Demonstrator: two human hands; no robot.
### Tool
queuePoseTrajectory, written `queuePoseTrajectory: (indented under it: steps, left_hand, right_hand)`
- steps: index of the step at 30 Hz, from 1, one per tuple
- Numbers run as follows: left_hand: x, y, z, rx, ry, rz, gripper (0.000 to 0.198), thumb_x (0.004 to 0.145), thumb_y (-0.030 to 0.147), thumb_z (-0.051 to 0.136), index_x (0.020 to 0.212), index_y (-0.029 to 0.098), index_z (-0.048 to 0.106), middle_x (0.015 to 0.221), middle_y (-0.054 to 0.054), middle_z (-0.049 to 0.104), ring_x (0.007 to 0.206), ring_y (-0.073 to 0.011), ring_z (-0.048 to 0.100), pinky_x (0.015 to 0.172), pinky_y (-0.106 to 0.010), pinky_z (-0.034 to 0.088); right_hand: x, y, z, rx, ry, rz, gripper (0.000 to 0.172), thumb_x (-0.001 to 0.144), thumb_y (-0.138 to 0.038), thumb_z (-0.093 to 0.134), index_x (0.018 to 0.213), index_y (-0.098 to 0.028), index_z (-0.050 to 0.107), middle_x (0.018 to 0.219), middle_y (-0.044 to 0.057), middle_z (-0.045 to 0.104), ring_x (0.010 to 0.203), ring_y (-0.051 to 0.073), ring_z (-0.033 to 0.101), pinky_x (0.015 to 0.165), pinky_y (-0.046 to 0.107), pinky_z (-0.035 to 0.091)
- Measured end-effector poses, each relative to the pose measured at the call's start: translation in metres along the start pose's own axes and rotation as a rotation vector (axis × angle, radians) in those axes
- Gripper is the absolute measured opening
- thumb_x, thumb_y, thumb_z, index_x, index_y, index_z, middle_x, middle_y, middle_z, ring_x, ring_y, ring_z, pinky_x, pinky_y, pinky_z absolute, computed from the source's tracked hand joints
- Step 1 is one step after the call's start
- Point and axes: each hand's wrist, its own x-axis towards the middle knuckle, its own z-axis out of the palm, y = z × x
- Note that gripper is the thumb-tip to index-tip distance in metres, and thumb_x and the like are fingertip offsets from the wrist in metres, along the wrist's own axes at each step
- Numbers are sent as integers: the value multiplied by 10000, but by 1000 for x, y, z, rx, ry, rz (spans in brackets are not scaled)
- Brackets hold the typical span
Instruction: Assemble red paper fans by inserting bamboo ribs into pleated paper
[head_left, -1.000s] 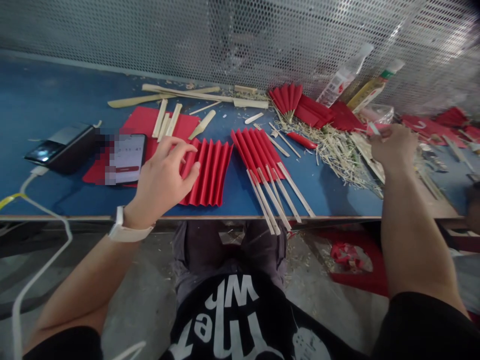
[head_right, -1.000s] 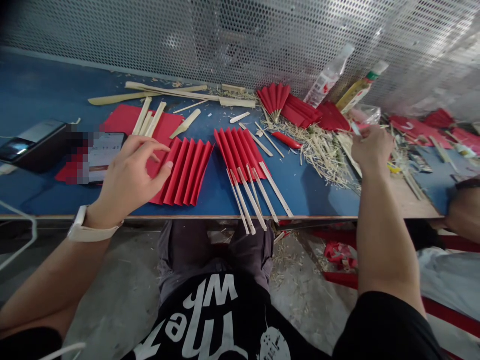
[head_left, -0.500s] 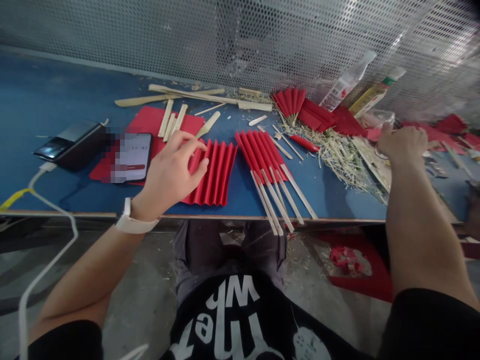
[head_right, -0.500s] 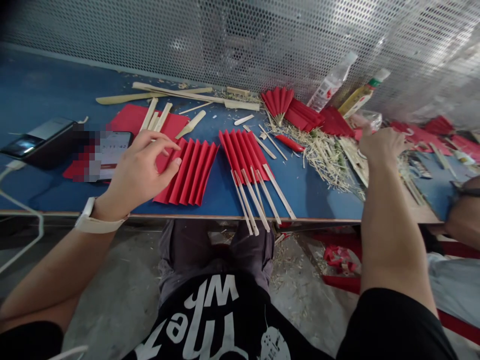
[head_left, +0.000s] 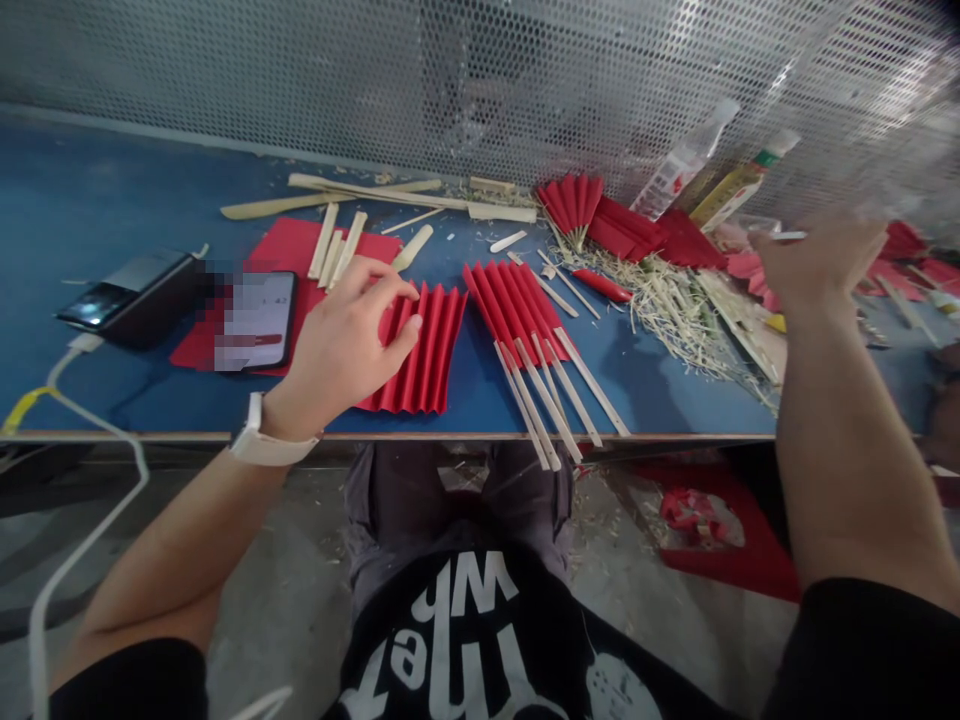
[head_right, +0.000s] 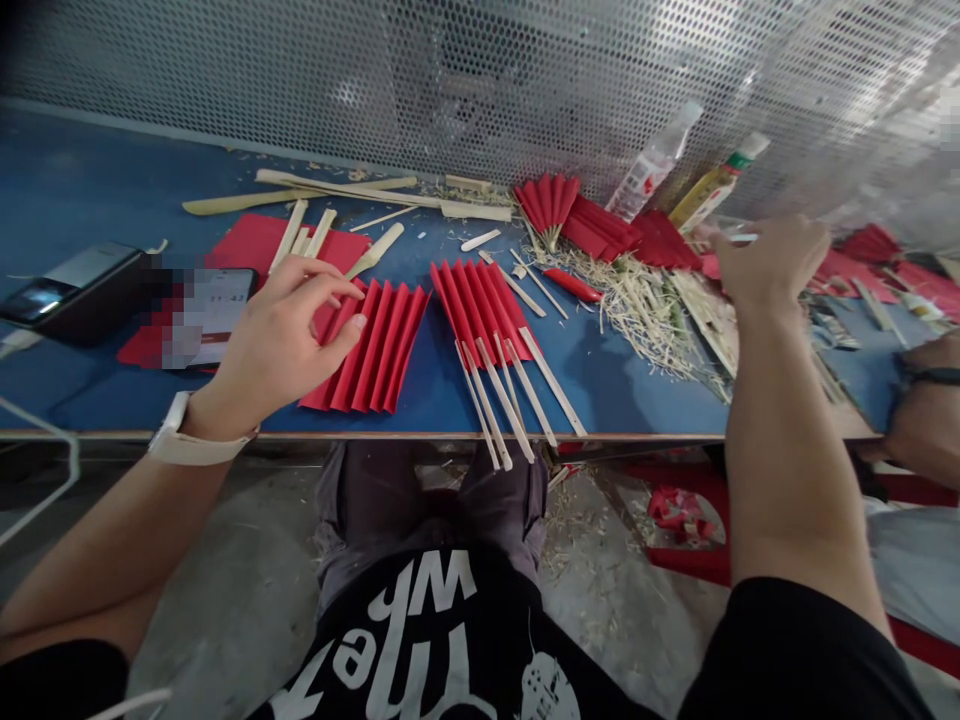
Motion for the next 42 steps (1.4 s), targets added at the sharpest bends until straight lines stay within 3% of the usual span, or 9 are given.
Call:
queuePoseTrajectory:
  steps: [4,10,16,20,23,29,33,38,42]
  left_hand:
    - [0,0,-2,8,-13,17,208,1196,388,681,1332,303,813,1500,-156,782,1415,-427,824,1263,-628,730]
    - [-1,-3,0,-1,-34,25,191,1188,371,687,1319,314,813,1507,-138,772,1440,-408,826,1312,-608,716]
    - [14,18,0,-35,-81,131,248,1197,303,677,1406,270,807,1523,-138,822,1428,-377,852,1303,-561,706]
    - [46,49,9,-146,-127,226,414,1219,244,671,1624,236,760,1543,-123,859,1375,-345,894,1304,-540,690]
    - [73,68,21,-258,-125,222,557,1219,243,727,1774,254,676,1604,-95,858,1212,-274,929,1247,-489,703]
    - [94,87,35,-555,-29,114,352,1272,253,761,1606,183,679,1390,-11,936,947,-102,885,953,-336,665]
    - [89,82,44,-694,79,100,179,1251,238,848,1330,268,690,1312,-22,954,859,-133,911,842,-311,668]
    - [77,68,43,-504,181,253,165,1332,351,770,1186,279,794,1141,-28,971,1039,-220,964,931,-351,707]
    - [53,60,22,-218,-80,458,214,1310,297,800,1121,277,897,1082,8,980,963,-231,951,915,-368,688]
  right_hand:
    - [-9,-14,-6,31,-35,59,524,1264,-609,660,1387,-230,1002,1432,327,892,1396,431,771,1179,583,527]
    - [8,-5,2,1,-284,369,465,1257,-204,572,1517,-102,944,1577,386,873,1450,405,814,1132,506,526]
    - [-6,-40,-10,379,-53,0,241,1193,-223,664,1264,-220,894,1392,230,953,1304,331,882,1225,430,589]
    - [-28,-100,-36,685,159,-369,220,1114,-422,702,1041,-285,858,994,101,874,955,300,819,1049,485,644]
    - [-45,-145,-62,940,210,-591,295,1174,-513,702,1046,-320,884,965,58,872,883,284,822,906,486,642]
    - [-58,-189,-83,910,180,-593,528,1268,-739,576,1132,-352,908,913,23,829,793,260,748,886,517,666]
    - [-58,-199,-74,905,138,-611,697,1317,-867,427,1260,-388,930,948,33,822,846,280,795,881,541,695]
    - [-58,-202,-59,981,281,-668,670,1351,-780,475,1197,-312,927,846,61,783,766,270,745,847,478,644]
    - [-60,-200,-56,1009,299,-712,527,1349,-654,568,1190,-310,935,863,57,820,779,269,764,848,455,639]
